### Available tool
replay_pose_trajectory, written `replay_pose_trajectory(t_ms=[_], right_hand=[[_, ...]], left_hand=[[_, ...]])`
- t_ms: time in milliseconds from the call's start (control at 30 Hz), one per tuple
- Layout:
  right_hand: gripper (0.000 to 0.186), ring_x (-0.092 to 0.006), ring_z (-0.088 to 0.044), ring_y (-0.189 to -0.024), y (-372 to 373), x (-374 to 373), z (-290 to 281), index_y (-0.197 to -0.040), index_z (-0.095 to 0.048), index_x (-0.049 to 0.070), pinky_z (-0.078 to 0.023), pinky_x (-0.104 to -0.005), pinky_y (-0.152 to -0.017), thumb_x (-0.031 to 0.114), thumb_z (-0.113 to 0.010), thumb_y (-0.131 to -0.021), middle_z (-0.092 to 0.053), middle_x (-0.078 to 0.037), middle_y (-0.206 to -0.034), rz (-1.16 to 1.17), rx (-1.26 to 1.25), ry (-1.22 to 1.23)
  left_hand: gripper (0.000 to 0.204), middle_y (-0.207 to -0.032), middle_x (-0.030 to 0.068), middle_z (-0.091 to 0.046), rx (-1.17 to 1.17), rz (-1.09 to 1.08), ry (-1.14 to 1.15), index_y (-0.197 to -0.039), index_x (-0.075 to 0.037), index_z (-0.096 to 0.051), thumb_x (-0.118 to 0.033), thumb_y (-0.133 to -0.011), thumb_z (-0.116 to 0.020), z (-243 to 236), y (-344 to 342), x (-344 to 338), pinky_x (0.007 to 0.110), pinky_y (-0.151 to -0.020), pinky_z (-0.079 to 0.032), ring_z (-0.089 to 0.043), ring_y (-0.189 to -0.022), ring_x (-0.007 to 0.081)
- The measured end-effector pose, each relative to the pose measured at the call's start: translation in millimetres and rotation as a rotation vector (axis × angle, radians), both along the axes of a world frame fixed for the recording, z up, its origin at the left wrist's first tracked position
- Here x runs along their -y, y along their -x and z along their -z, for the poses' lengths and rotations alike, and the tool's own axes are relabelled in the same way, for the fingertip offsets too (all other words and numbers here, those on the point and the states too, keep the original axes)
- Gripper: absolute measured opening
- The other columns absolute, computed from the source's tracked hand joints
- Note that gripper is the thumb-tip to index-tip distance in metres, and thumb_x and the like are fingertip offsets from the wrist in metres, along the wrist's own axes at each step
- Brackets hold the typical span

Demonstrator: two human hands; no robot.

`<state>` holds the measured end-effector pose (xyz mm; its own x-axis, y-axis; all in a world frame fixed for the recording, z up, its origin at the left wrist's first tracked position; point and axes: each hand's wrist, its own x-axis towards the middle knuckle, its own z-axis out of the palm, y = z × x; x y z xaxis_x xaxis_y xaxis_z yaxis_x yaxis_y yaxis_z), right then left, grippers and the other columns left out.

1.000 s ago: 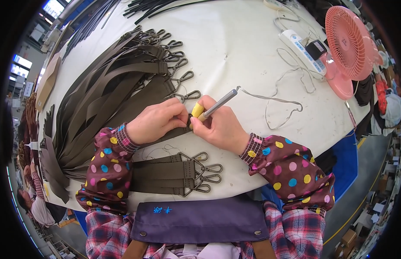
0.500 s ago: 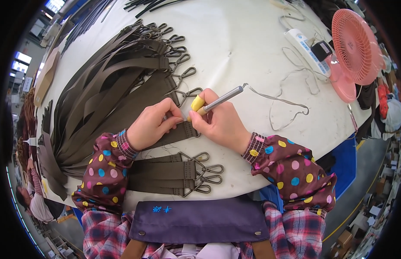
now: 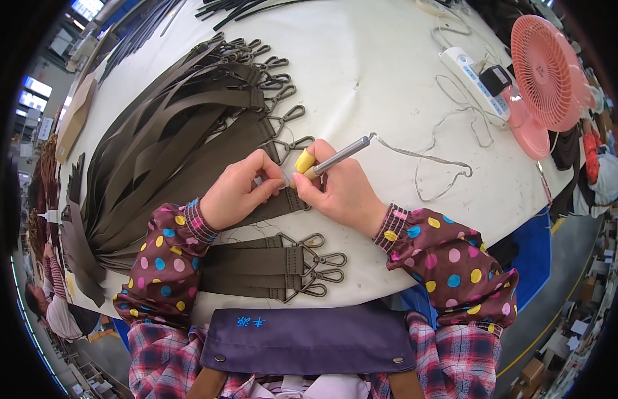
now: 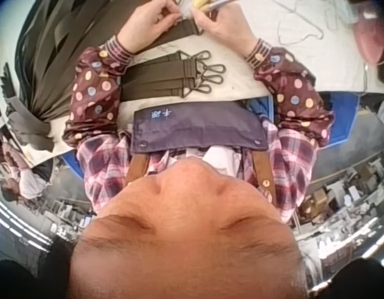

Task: Finishing leather straps by burning or trimming excess threads with a specialized tool.

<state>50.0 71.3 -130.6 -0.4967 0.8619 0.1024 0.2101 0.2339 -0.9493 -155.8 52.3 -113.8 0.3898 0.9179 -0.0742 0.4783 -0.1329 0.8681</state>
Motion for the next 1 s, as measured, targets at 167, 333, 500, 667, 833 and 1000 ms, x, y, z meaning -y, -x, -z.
replay_pose_trajectory(t_ms=[167,333,500,667,833,1000], right_hand=[[0.021,-0.0106,-0.053,-0.052,0,0,-1,-0.09,-0.046,0.004,-0.041,-0.0247,-0.05,0.016,-0.062,-0.085,-0.058,-0.005,-0.065,-0.002,0.011,-0.002],[0.021,-0.0117,-0.054,-0.053,1,1,-1,-0.09,-0.046,0.003,-0.042,-0.0255,-0.05,0.016,-0.062,-0.084,-0.058,-0.006,-0.064,0.004,0.016,-0.009],[0.021,-0.0122,-0.054,-0.052,2,0,0,-0.09,-0.046,0.003,-0.042,-0.0259,-0.049,0.015,-0.062,-0.084,-0.058,-0.006,-0.064,0.005,0.015,-0.011],[0.019,-0.0084,-0.052,-0.053,0,1,-1,-0.089,-0.046,0.003,-0.041,-0.0236,-0.049,0.013,-0.062,-0.084,-0.057,-0.004,-0.065,0.026,-0.031,0.013],[0.018,-0.0053,-0.05,-0.053,-2,2,2,-0.089,-0.046,0.003,-0.039,-0.0214,-0.049,0.011,-0.061,-0.084,-0.056,-0.002,-0.065,0.077,-0.118,0.009],[0.013,-0.0006,-0.046,-0.06,-2,2,1,-0.09,-0.046,0.004,-0.037,-0.0175,-0.052,0.007,-0.058,-0.086,-0.053,0.002,-0.07,0.043,-0.078,0.117]], left_hand=[[0.016,-0.073,0.0129,-0.061,-0.007,0.001,-0.046,-0.087,-0.001,-0.049,-0.01,-0.085,-0.063,6,1,0,0.035,-0.061,-0.048,-0.063,-0.07,0.0271],[0.017,-0.074,0.0135,-0.061,-0.023,-0.006,-0.044,-0.088,-0.002,-0.049,-0.01,-0.084,-0.063,6,0,1,0.036,-0.061,-0.048,-0.063,-0.07,0.0287],[0.017,-0.074,0.0133,-0.062,-0.013,-0.009,-0.061,-0.089,-0.002,-0.049,-0.01,-0.084,-0.063,8,1,1,0.036,-0.061,-0.048,-0.063,-0.07,0.0282],[0.018,-0.077,0.0116,-0.061,-0.025,0.01,0.001,-0.091,-0.002,-0.05,-0.012,-0.084,-0.064,-3,2,0,0.034,-0.063,-0.048,-0.063,-0.073,0.0258],[0.023,-0.086,0.0065,-0.053,-0.273,0.106,-0.257,-0.096,-0.004,-0.054,-0.01,-0.079,-0.069,-8,-1,10,0.029,-0.061,-0.047,-0.055,-0.065,0.0179],[0.021,-0.091,0.0065,-0.055,-0.277,0.11,-0.191,-0.094,-0.008,-0.055,-0.017,-0.08,-0.067,-2,2,5,0.033,-0.064,-0.05,-0.061,-0.076,0.0227]])
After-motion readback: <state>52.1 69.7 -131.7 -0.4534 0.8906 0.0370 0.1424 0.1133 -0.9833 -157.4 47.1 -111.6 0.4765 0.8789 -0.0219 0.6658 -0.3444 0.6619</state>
